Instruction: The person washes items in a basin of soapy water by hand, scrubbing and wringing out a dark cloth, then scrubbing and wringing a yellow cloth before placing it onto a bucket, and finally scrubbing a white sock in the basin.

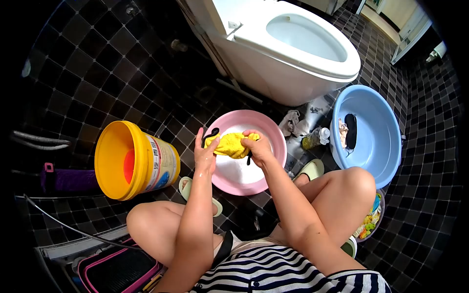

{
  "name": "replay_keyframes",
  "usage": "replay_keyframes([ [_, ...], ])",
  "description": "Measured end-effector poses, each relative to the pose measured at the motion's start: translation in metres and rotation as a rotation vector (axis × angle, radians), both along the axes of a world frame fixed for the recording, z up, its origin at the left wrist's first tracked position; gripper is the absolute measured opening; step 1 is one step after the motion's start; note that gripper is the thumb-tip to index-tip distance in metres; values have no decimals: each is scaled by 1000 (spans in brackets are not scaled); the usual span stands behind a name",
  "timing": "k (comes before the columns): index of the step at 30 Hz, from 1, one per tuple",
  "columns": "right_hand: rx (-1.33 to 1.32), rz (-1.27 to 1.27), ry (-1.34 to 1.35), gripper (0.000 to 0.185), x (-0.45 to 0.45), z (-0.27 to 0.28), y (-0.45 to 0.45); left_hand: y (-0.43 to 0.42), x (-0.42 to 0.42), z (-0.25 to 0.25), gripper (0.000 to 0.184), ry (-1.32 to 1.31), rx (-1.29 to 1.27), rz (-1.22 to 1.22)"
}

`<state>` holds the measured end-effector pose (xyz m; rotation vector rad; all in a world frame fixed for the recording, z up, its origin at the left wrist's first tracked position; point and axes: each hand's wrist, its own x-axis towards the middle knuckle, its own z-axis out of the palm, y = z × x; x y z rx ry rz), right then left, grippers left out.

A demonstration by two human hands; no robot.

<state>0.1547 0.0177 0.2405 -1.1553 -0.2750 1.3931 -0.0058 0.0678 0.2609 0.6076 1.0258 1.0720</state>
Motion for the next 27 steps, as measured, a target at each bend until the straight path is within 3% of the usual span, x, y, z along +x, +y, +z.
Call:
replay_keyframes([
  [3, 175, 49, -35, 31, 13, 25, 3, -3, -6, 9, 66, -151, -59, 37],
  [6, 245, 225, -433, 45, 17, 51, 0, 7, -9, 24, 43, -645, -130, 214],
  [7, 256, 224, -439, 45, 18, 55, 0, 7, -5, 33, 43, -650, -120, 210],
  [9, 245, 186, -138, 48, 19, 64, 0, 2, 8, 54, 38, -665, 28, 126],
  [11, 274, 116, 146, 51, 21, 65, 5, -2, 23, 80, 36, -712, 17, 88],
  [13, 197, 253, 416, 53, 24, 113, -12, -4, 36, 97, 35, -675, -58, 48],
  [15, 188, 374, 555, 47, 14, 123, -14, -4, 44, 114, 31, -566, -56, -1],
  [18, 259, 223, 137, 38, -1, 141, -19, -1, 32, 141, 27, -422, -40, 2],
  [19, 267, 226, 145, 38, -1, 142, -20, -1, 26, 142, 27, -385, 12, 15],
  [20, 303, 209, -102, 33, 1, 142, -22, -3, 22, 141, 28, -329, 49, 12],
  [22, 336, 111, -639, 23, -3, 133, -21, -8, 17, 130, 29, -264, 90, 42],
  [23, 333, 112, -632, 23, -7, 126, -22, -10, 17, 122, 29, -282, 99, 63],
  [25, 423, -17, -903, 25, -19, 128, -29, -11, 18, 109, 28, -286, 55, 144],
  [27, 482, 32, -1163, 22, -30, 127, -36, -4, 14, 86, 26, -288, -32, 167],
])
